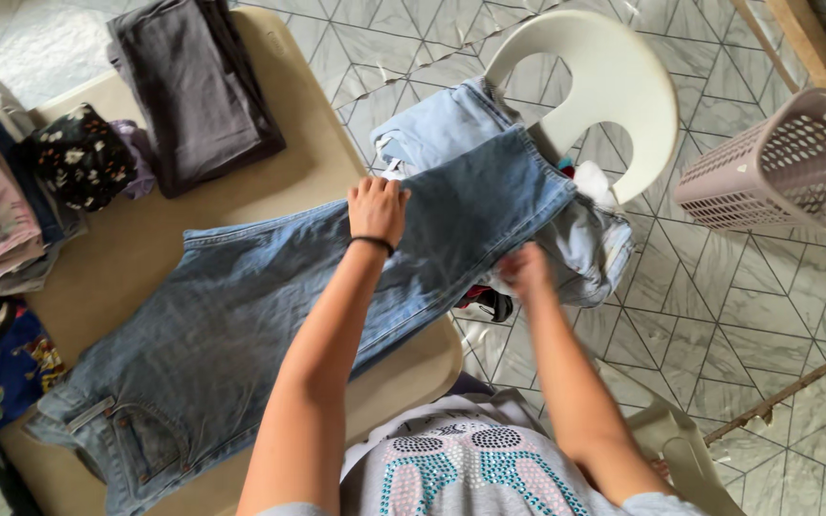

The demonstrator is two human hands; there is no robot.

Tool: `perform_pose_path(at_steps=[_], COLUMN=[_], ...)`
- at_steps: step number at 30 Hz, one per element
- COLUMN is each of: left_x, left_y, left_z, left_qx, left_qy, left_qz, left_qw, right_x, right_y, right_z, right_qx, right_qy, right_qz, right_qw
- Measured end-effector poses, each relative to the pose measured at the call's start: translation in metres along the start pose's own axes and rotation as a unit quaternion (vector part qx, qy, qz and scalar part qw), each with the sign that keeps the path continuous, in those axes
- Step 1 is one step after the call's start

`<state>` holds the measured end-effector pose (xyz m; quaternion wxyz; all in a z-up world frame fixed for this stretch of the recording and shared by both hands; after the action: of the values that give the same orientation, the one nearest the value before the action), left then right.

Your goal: The person folds a pair of jeans on a table by aligning the legs, smoothing the denim, and folding the fabric into a compact rectangular shape.

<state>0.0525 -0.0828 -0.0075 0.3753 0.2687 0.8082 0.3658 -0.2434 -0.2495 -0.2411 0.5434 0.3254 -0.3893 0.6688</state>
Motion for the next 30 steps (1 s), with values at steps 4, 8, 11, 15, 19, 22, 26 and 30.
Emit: perform_pose_path(at_steps=[4,8,11,15,19,22,26,30], left_x=[-0.036,-0.048,-0.056,-0.054,-0.047,-0.052,-0.068,-0.078], left_y=[-0.059,-0.085,-0.105,-0.134,-0.158,-0.153,-0.123,-0.11], left_z=[0.019,0.03,0.029,0.04,0.053,0.054,0.037,0.036], left_qx=[-0.155,-0.173,-0.155,-0.144,-0.152,-0.152,-0.133,-0.164], left_qy=[0.071,0.161,0.172,0.181,0.19,0.208,0.21,0.244], left_qz=[0.209,0.37,0.427,0.454,0.506,0.527,0.567,0.53], left_qw=[0.963,0.899,0.874,0.861,0.828,0.81,0.785,0.795], right_x=[0.004,-0.003,-0.004,0.0,0.005,0.001,-0.01,-0.01], right_y=[-0.028,-0.035,-0.032,-0.018,-0.025,-0.024,-0.024,-0.016], right_z=[-0.039,-0.041,-0.033,-0.026,-0.031,-0.039,-0.045,-0.036], right_qx=[0.0,-0.013,-0.055,-0.055,-0.054,-0.08,-0.106,-0.032], right_qy=[-0.006,-0.069,-0.029,0.002,-0.026,-0.043,-0.071,0.019], right_qz=[0.062,0.077,0.074,-0.005,-0.021,-0.036,-0.051,-0.06], right_qw=[0.998,0.995,0.995,0.998,0.998,0.995,0.99,0.998])
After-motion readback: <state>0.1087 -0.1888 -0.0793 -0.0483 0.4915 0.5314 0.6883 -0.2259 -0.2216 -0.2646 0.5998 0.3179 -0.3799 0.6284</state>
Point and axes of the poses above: each hand's wrist, its own x-axis away from the middle knuckle, its own y-axis out of the back of the hand, z = x × y, the point moved 5 cm from there along -x, towards the middle knuckle, and after that the axes turned 3 degrees about -y, right-handed, at the moved point
